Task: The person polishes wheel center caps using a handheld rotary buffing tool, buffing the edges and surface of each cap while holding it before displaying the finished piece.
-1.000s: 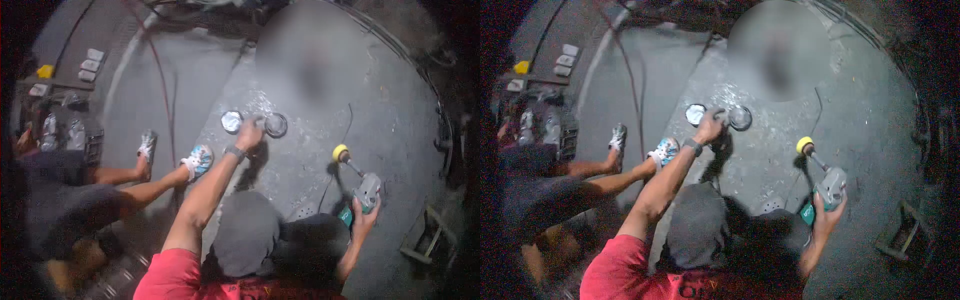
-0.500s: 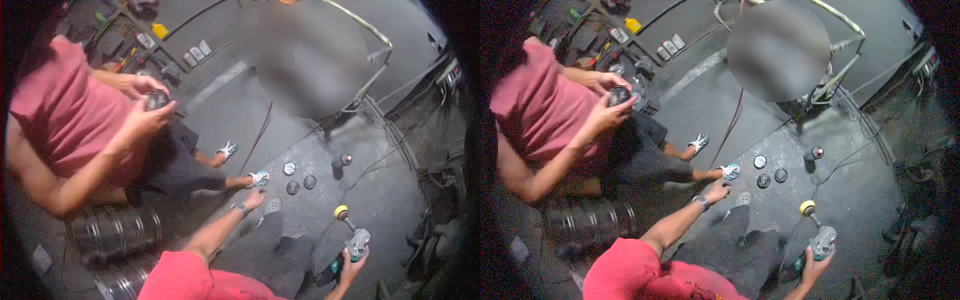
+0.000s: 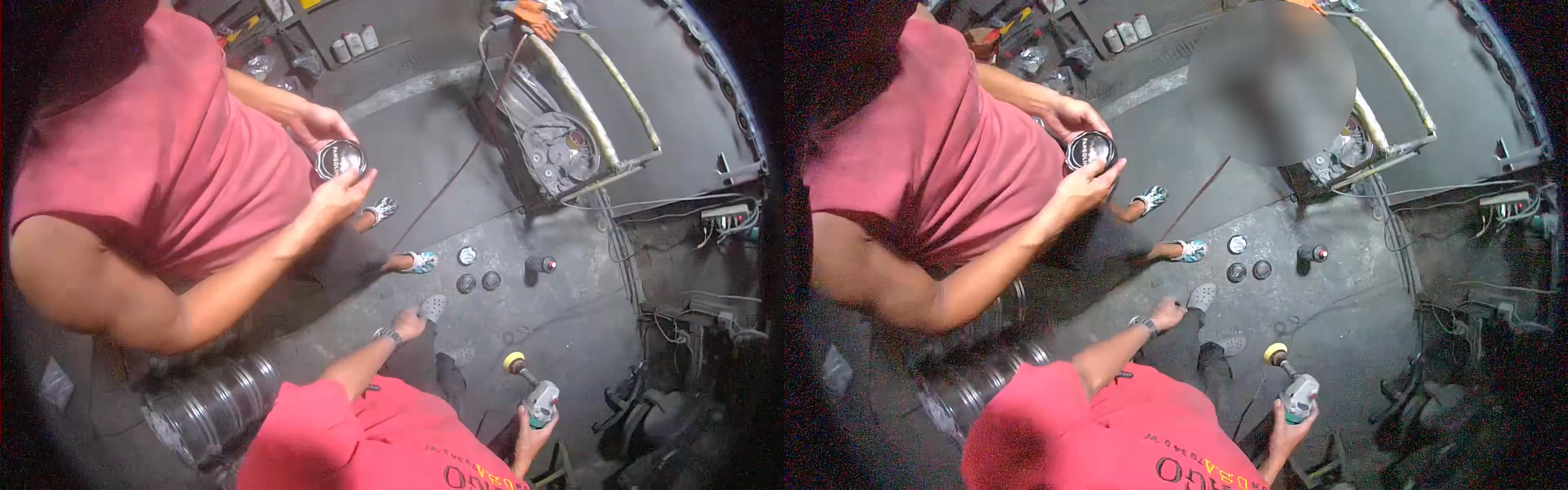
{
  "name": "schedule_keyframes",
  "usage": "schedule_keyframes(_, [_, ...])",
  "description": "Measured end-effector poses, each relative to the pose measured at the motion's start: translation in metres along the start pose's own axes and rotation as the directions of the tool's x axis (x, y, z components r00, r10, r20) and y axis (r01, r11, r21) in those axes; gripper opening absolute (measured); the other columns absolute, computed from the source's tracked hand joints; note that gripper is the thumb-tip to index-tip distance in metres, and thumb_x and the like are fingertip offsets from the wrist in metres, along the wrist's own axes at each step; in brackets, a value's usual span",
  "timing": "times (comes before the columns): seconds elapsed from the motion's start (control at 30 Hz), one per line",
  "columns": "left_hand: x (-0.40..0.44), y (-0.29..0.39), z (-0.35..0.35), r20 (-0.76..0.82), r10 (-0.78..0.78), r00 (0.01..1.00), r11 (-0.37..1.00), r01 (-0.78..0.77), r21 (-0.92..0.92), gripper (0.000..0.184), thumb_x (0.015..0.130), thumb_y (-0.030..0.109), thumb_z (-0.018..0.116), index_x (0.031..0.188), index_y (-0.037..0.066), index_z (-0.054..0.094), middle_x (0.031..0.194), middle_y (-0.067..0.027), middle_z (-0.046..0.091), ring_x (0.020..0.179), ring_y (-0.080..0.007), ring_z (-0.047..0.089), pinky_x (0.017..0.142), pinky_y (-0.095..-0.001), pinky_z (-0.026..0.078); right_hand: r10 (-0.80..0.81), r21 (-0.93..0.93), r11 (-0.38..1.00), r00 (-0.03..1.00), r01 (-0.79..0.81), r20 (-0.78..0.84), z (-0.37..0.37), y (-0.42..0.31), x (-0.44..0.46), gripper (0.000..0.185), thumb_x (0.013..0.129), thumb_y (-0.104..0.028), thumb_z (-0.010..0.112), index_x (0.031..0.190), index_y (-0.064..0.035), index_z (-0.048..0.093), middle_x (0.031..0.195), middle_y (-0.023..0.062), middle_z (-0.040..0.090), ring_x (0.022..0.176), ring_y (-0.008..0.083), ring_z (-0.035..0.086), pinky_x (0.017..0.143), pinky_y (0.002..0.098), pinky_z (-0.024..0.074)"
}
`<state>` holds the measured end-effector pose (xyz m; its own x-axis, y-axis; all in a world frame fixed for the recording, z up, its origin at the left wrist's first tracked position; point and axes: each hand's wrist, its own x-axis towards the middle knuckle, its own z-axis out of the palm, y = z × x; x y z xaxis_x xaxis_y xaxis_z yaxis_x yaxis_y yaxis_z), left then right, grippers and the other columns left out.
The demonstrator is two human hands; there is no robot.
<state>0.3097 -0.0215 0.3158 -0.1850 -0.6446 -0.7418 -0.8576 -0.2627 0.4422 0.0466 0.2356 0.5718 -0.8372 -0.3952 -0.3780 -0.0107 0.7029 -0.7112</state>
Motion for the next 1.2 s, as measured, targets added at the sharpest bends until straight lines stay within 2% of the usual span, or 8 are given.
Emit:
schedule_keyframes(0.33, [0.053,0.039,-0.015,-0.029,0.042,0.999,0.999,-0.041,0.026,0.041,0.088,0.032,0.063,0.114,0.001,0.069,0.112,-0.0296,0.069,0.108,-0.0435,0.067,0.094,-0.0507,0.053,0.016,-0.031,0.999,0.994,-0.020,-0.107,0.008,-0.026,-0.024,0.082,0.077,-0.023,0.090,0.142,0.0026,0.046,0.136,0.0176,0.054,0.126,0.0265,0.051,0.111,0.0399,0.0373])
schedule_keyframes(0.37, [0.031,0.063,-0.048,0.077,0.137,0.988,0.988,-0.130,-0.084,0.040,0.087,0.031,0.064,0.108,-0.001,0.071,0.106,-0.0304,0.070,0.103,-0.0448,0.068,0.088,-0.0519,0.054,0.045,-0.119,0.991,0.990,-0.060,-0.133,0.005,-0.024,-0.023,0.082,0.079,-0.022,0.089,0.143,0.0027,0.045,0.137,0.0174,0.054,0.126,0.0263,0.050,0.111,0.0392,0.0369])
schedule_keyframes(0.47, [0.075,0.034,-0.011,-0.089,0.276,0.957,0.961,-0.276,0.005,0.038,0.083,0.028,0.066,0.105,-0.003,0.072,0.105,-0.0311,0.069,0.103,-0.0446,0.068,0.088,-0.0511,0.054,0.079,0.022,0.997,0.987,-0.076,-0.138,0.010,-0.030,-0.031,0.081,0.081,-0.019,0.087,0.145,0.0027,0.042,0.137,0.0151,0.052,0.126,0.0239,0.050,0.110,0.0370,0.0368])
schedule_keyframes(0.7, [0.121,0.062,0.024,0.154,0.002,0.988,0.984,-0.030,0.175,0.039,0.086,0.033,0.064,0.117,0.011,0.073,0.114,-0.0232,0.071,0.111,-0.0423,0.066,0.097,-0.0490,0.052,0.397,0.253,0.889,0.918,-0.382,-0.011,-0.006,-0.016,-0.023,0.080,0.081,-0.012,0.080,0.149,0.0007,0.039,0.142,0.0154,0.049,0.126,0.0245,0.051,0.110,0.0359,0.0381])
schedule_keyframes(0.73, [0.137,0.063,0.038,0.186,0.035,0.982,0.979,-0.071,0.191,0.040,0.086,0.032,0.065,0.119,0.010,0.072,0.117,-0.0231,0.070,0.113,-0.0415,0.065,0.099,-0.0481,0.051,0.370,0.249,0.900,0.929,-0.359,0.000,-0.010,0.010,-0.023,0.076,0.088,-0.015,0.072,0.153,-0.0017,0.035,0.132,0.0157,0.056,0.114,0.0233,0.059,0.095,0.0348,0.0498])
schedule_keyframes(0.9, [0.242,0.033,0.129,0.251,0.060,0.966,0.946,-0.136,0.295,0.060,0.083,0.032,0.072,0.135,0.006,0.059,0.122,-0.0235,0.068,0.117,-0.0412,0.064,0.102,-0.0480,0.050,0.416,0.418,0.825,0.909,-0.380,0.004,-0.005,0.047,-0.007,0.067,0.085,-0.021,0.070,0.142,0.0042,0.046,0.117,0.0196,0.065,0.092,0.0266,0.069,0.080,0.0392,0.0589])
schedule_keyframes(1.03, [0.289,0.026,0.204,0.067,0.241,0.968,0.896,-0.248,0.368,0.108,0.072,0.039,0.086,0.155,0.003,0.026,0.147,-0.0272,0.046,0.136,-0.0416,0.048,0.110,-0.0480,0.043,0.499,0.470,0.781,0.863,-0.410,-0.077,-0.036,0.145,-0.040,0.058,0.089,-0.034,0.060,0.131,0.0054,0.055,0.112,0.0203,0.068,0.095,0.0308,0.070,0.084,0.0467,0.0595])
schedule_keyframes(1.2, [0.328,0.049,0.275,-0.195,0.199,0.960,0.954,-0.145,0.262,0.110,0.070,0.032,0.089,0.156,0.005,0.026,0.136,-0.0250,0.048,0.128,-0.0429,0.048,0.108,-0.0494,0.042,0.534,0.528,0.692,0.841,-0.492,0.083,-0.035,0.254,-0.014,0.055,0.094,-0.035,0.055,0.129,0.0071,0.056,0.117,0.0219,0.066,0.100,0.0334,0.068,0.088,0.0487,0.0570])
